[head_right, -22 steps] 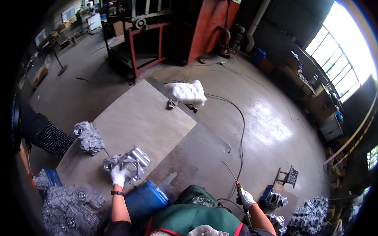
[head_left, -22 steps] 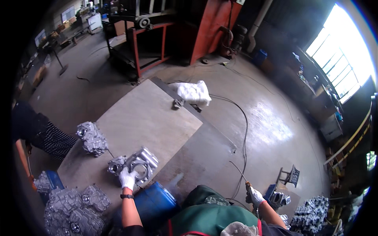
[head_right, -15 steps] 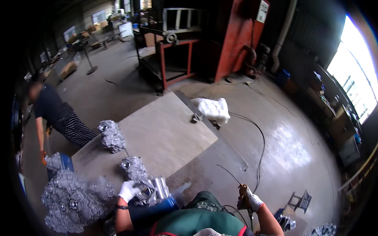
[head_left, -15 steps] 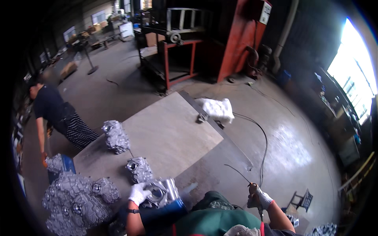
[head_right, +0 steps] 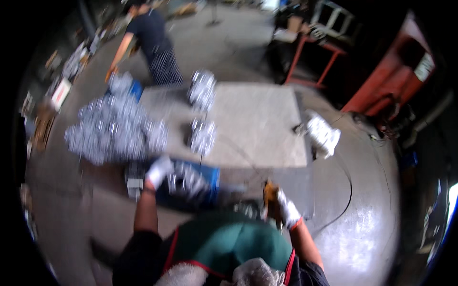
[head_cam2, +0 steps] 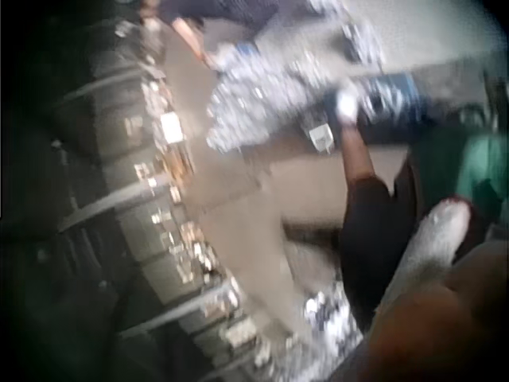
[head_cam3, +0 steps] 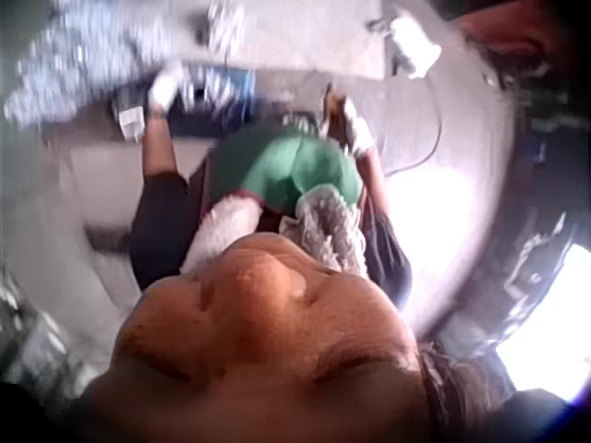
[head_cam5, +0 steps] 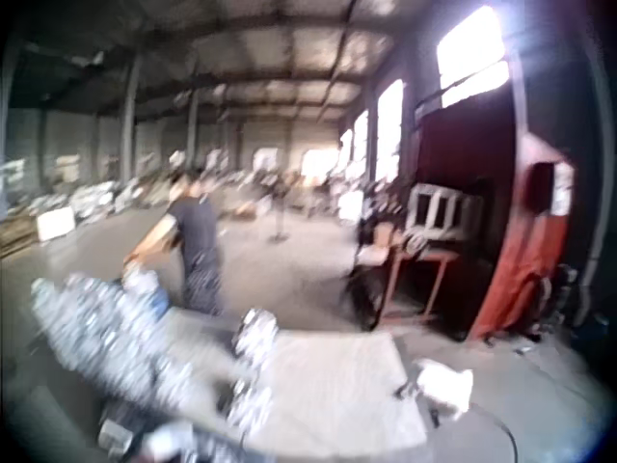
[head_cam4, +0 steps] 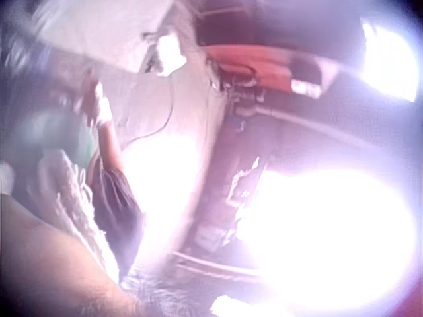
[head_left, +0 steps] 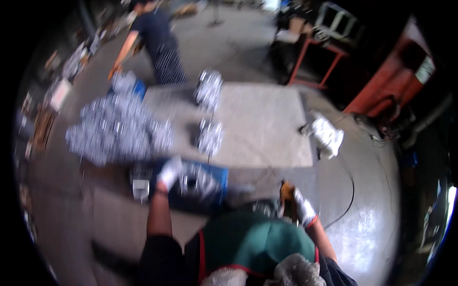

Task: The person picks up metal engine-block castings from a table, applies a liquid spray from a hand-held nozzle to both the interior and exterior of each component, and then places the treated parts onto a different pile on the workspace.

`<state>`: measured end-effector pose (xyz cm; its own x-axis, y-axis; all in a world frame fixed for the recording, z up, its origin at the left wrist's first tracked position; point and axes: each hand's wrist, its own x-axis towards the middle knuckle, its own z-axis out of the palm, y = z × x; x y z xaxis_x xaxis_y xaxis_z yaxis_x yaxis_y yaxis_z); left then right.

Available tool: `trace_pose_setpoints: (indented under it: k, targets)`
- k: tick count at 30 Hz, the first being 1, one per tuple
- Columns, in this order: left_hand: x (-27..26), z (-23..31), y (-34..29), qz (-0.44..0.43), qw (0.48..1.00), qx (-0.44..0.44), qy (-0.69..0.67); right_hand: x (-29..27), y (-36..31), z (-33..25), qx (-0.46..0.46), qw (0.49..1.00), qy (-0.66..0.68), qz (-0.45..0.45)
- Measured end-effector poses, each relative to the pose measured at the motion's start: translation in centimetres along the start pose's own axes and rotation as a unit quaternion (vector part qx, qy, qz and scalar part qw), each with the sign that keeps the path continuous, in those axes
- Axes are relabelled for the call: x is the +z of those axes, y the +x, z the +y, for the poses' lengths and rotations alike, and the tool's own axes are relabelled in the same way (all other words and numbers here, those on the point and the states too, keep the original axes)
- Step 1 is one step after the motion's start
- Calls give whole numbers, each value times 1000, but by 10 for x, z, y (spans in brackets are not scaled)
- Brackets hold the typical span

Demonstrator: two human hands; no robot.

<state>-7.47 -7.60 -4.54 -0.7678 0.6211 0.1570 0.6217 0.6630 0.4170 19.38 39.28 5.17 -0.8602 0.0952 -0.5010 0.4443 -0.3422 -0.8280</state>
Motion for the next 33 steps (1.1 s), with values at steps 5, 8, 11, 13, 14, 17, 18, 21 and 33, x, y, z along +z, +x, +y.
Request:
trace_pose_setpoints:
  k: [5, 8, 11, 13, 14, 17, 18, 21, 33]
  targets:
    - [-26, 66, -32, 250, 737, -408, -477, 7, -29, -40, 15, 965, -238, -113]
    - [-35, 61, -66, 265, 842, -372, -288, 12, -30, -56, -34, 882, -407, -233]
    - [-30, 69, -78, 272, 837, -354, -318, 18, -28, -55, -25, 861, -450, -235]
    - [-32, 108, -55, 262, 880, -341, -202, 10, -25, -38, -42, 855, -475, -205]
    - [-34, 124, -44, 237, 893, -338, -177, 3, -21, -16, -71, 852, -486, -181]
    - [-25, 142, -31, 100, 945, -292, -109, 10, -22, -10, -45, 855, -496, -148]
    - [-17, 145, -28, 35, 948, -313, 38, 12, -25, -12, -38, 868, -472, -148]
    - [2, 142, -29, -76, 931, -300, 195, 6, -29, -8, -27, 922, -356, -151]
    - [40, 137, -8, -93, 919, -264, 278, -38, -18, 60, 142, 970, -114, -161]
